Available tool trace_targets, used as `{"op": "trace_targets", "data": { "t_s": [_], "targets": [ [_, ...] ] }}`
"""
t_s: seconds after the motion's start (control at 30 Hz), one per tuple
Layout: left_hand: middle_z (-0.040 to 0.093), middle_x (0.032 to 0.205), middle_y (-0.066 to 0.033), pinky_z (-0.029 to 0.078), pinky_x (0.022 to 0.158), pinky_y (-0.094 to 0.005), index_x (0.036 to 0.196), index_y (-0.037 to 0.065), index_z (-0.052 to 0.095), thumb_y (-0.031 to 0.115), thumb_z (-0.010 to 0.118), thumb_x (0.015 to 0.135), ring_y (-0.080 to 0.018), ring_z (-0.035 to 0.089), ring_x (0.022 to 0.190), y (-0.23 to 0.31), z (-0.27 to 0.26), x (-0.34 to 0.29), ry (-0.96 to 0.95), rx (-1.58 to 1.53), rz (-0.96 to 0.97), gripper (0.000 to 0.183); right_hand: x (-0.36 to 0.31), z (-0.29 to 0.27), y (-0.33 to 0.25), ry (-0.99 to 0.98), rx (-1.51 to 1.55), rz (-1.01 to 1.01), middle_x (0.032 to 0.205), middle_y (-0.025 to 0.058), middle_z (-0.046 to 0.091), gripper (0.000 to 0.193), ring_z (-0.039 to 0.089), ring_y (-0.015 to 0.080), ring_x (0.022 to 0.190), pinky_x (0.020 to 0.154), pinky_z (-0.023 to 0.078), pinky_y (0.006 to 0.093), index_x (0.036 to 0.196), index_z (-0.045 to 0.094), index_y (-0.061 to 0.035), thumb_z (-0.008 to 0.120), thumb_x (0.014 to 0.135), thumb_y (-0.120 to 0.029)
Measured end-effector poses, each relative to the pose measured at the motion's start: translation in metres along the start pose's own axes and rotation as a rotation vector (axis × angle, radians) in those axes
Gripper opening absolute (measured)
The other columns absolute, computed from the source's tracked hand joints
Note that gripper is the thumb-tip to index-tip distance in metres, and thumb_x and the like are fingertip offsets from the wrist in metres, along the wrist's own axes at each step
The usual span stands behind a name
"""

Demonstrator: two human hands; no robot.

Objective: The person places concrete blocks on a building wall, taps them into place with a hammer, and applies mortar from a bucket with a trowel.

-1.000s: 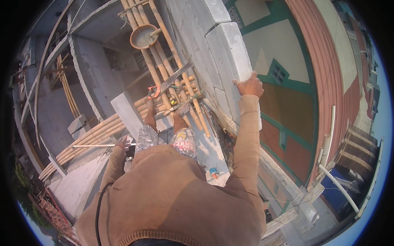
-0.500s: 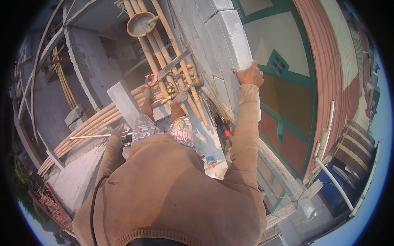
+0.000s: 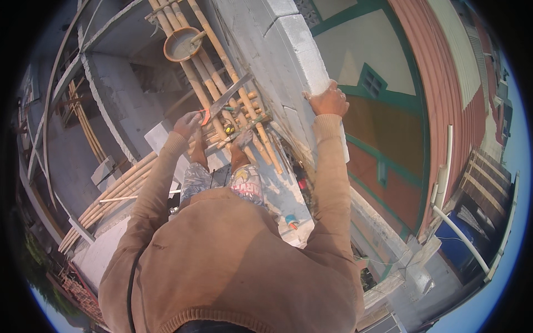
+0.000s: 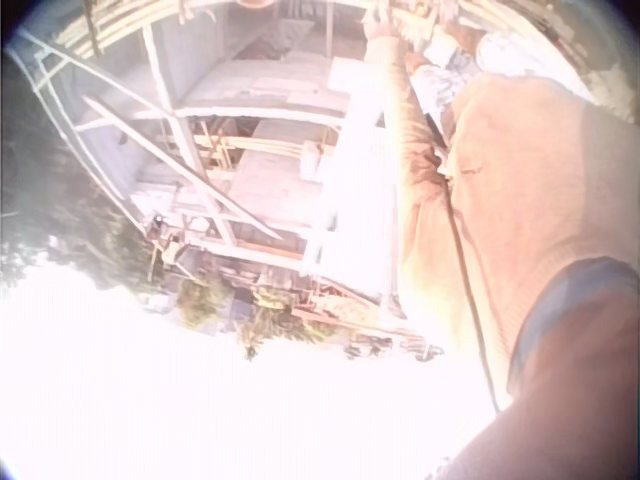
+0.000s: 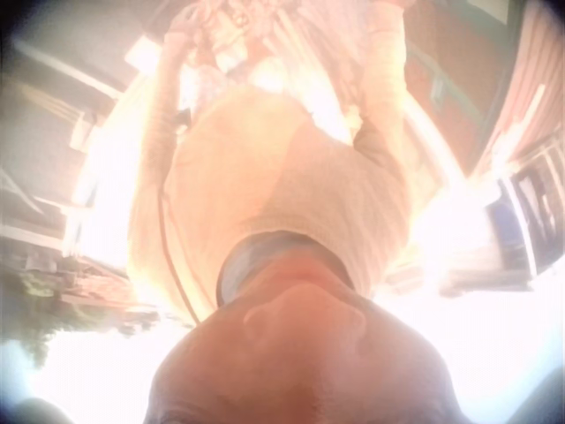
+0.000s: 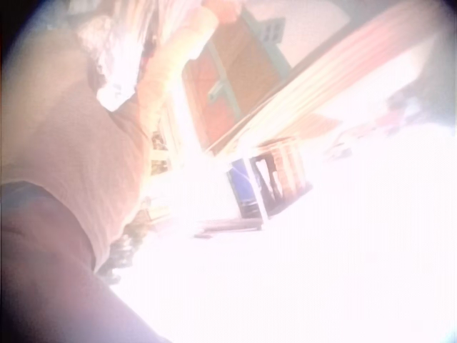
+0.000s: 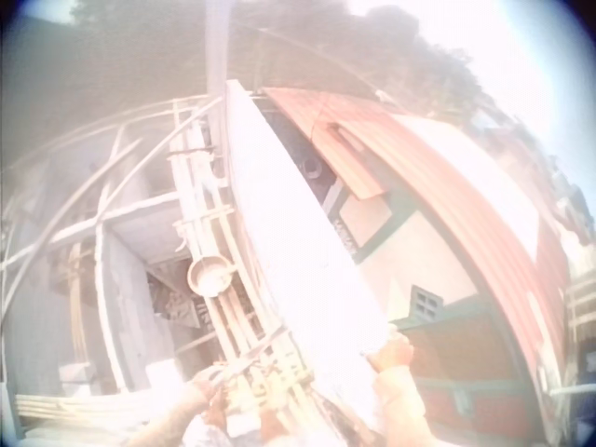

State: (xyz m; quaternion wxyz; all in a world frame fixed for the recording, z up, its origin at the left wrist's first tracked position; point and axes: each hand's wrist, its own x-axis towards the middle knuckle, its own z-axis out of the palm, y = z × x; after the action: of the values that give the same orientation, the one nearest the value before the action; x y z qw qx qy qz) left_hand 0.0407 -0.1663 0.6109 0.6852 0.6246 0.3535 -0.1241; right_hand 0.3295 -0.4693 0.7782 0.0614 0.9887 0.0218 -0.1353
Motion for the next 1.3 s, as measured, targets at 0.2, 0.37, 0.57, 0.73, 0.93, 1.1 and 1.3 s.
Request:
{"op": "trace_targets", "data": {
  "t_s": [0.2, 0.37, 0.57, 0.73, 0.93, 1.1, 1.3],
  "targets": [
    [0.059, 0.128, -0.0238, 0.049, 0.096, -0.0335, 0.139, -0.007, 0.043, 0.050, 0.060, 0.093, -0.0270, 0.061, 0.114, 0.160, 0.134, 0.101, -0.037, 0.297, 0.193, 0.075, 0.011, 0.004, 0.014, -0.011, 0.118, -0.146, 0.115, 0.0187, 0.067, 0.089, 0.062, 0.0341, 0.111, 0.094, 0.049, 0.0442, 0.130, 0.053, -0.0046, 0.084, 0.063, -0.055],
    [0.050, 0.137, -0.0292, 0.044, 0.105, -0.0406, 0.145, -0.007, 0.034, 0.065, 0.066, 0.081, -0.0350, 0.052, 0.127, 0.250, 0.209, 0.090, -0.076, 0.179, 0.024, 0.102, 0.026, 0.001, 0.069, -0.195, 0.521, -0.245, 0.124, 0.0208, 0.063, 0.083, 0.061, 0.0329, 0.115, 0.098, 0.047, 0.0407, 0.133, 0.053, -0.0009, 0.086, 0.067, -0.040],
    [0.046, 0.139, -0.0308, 0.049, 0.100, -0.0417, 0.147, -0.006, 0.027, 0.047, 0.073, 0.082, -0.0362, 0.053, 0.125, 0.255, 0.227, 0.094, -0.074, 0.111, 0.023, 0.096, 0.032, 0.020, 0.083, -0.179, 0.732, -0.276, 0.123, 0.0224, 0.063, 0.070, 0.063, 0.0326, 0.113, 0.097, 0.047, 0.0383, 0.128, 0.058, 0.0004, 0.083, 0.073, -0.034],
    [0.052, 0.132, -0.0307, 0.054, 0.092, -0.0399, 0.141, -0.009, 0.035, 0.042, 0.076, 0.081, -0.0358, 0.060, 0.116, 0.249, 0.235, 0.098, 0.005, 0.074, 0.080, 0.088, 0.029, 0.017, 0.073, -0.110, 0.657, -0.228, 0.122, 0.0220, 0.064, 0.069, 0.062, 0.0343, 0.113, 0.097, 0.047, 0.0403, 0.128, 0.058, -0.0014, 0.080, 0.075, -0.040],
    [0.064, 0.113, -0.0269, 0.058, 0.077, -0.0368, 0.123, -0.010, 0.052, 0.040, 0.076, 0.082, -0.0313, 0.068, 0.097, 0.249, 0.232, 0.111, -0.082, 0.067, 0.010, 0.069, 0.020, 0.021, 0.068, -0.033, 0.538, -0.184, 0.123, 0.0211, 0.063, 0.067, 0.061, 0.0363, 0.112, 0.098, 0.047, 0.0431, 0.130, 0.058, -0.0044, 0.075, 0.080, -0.046],
    [0.064, 0.110, -0.0229, 0.061, 0.076, -0.0295, 0.120, -0.012, 0.057, 0.040, 0.076, 0.083, -0.0229, 0.069, 0.094, 0.237, 0.234, 0.123, -0.109, -0.035, 0.055, 0.067, 0.014, 0.034, 0.061, 0.061, 0.503, -0.141, 0.124, 0.0205, 0.063, 0.066, 0.059, 0.0370, 0.115, 0.099, 0.045, 0.0434, 0.131, 0.057, -0.0058, 0.074, 0.081, -0.045],
    [0.059, 0.119, -0.0277, 0.062, 0.080, -0.0312, 0.124, -0.017, 0.051, 0.035, 0.078, 0.082, -0.0271, 0.067, 0.101, 0.233, 0.235, 0.130, -0.128, -0.078, 0.058, 0.072, 0.010, 0.051, 0.059, 0.173, 0.560, -0.139, 0.123, 0.0164, 0.064, 0.064, 0.056, 0.0333, 0.114, 0.101, 0.043, 0.0404, 0.129, 0.060, -0.0044, 0.076, 0.080, -0.041]
  ]
}}
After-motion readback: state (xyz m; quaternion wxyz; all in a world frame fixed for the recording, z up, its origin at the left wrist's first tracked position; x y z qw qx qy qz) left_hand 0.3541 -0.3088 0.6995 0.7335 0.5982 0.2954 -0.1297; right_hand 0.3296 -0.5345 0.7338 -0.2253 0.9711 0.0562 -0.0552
